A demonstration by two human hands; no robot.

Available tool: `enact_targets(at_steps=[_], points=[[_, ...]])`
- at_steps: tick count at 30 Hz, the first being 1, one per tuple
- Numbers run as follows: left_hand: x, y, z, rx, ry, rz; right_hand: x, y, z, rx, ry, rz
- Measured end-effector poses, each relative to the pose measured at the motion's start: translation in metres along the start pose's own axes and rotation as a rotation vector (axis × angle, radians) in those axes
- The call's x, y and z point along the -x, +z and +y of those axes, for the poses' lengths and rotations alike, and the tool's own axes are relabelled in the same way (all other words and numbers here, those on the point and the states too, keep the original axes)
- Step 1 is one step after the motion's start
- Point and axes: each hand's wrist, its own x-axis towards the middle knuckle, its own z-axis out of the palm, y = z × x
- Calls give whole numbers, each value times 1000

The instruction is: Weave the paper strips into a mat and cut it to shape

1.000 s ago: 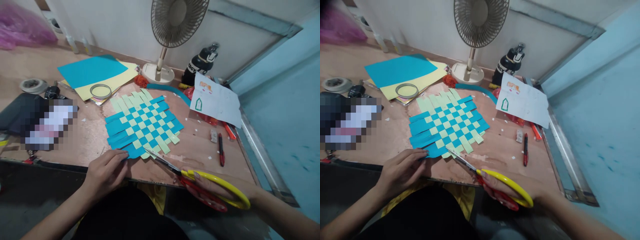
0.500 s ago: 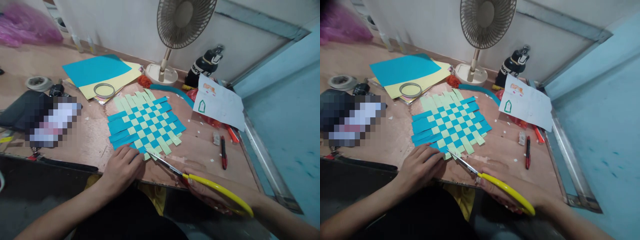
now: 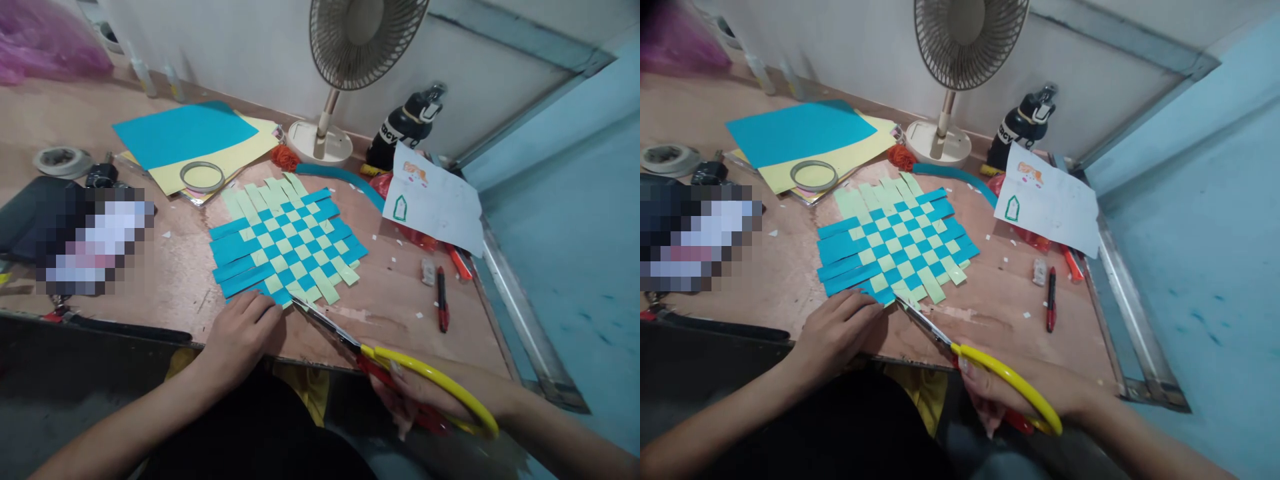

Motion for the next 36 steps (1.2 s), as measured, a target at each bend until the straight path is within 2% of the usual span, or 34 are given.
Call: enact_targets(at_steps=[3, 9, 13, 16, 18, 21, 24, 26, 30, 33, 36], points=[[0, 0, 0, 14, -20, -44, 4, 0, -2, 20, 18, -46], [2, 4, -1, 10, -32, -27, 12, -2, 4, 1, 31, -111], [2, 7, -1, 3, -37, -51, 25, -6, 3, 198, -24, -67], [0, 1, 1, 48, -51, -62, 42, -6, -7, 403, -56, 48], [-3, -8, 0, 133, -74, -35, 53, -2, -13, 560, -18, 183], [-11, -26, -3, 222, -70, 76, 58, 8, -13, 846, 73, 446], [-22, -37, -8, 239, -9, 121, 51, 13, -7, 1184, -21, 734], [-30, -37, -8, 213, 25, 110, 43, 12, -5, 1381, -118, 855], [-41, -28, -3, 70, 78, 130, 30, 11, -11, 1561, -146, 929], [-43, -22, 3, -56, 135, 186, 24, 13, -18, 1547, -184, 937], [-42, -20, 5, -119, 215, 190, 22, 16, -21, 1533, -222, 936]])
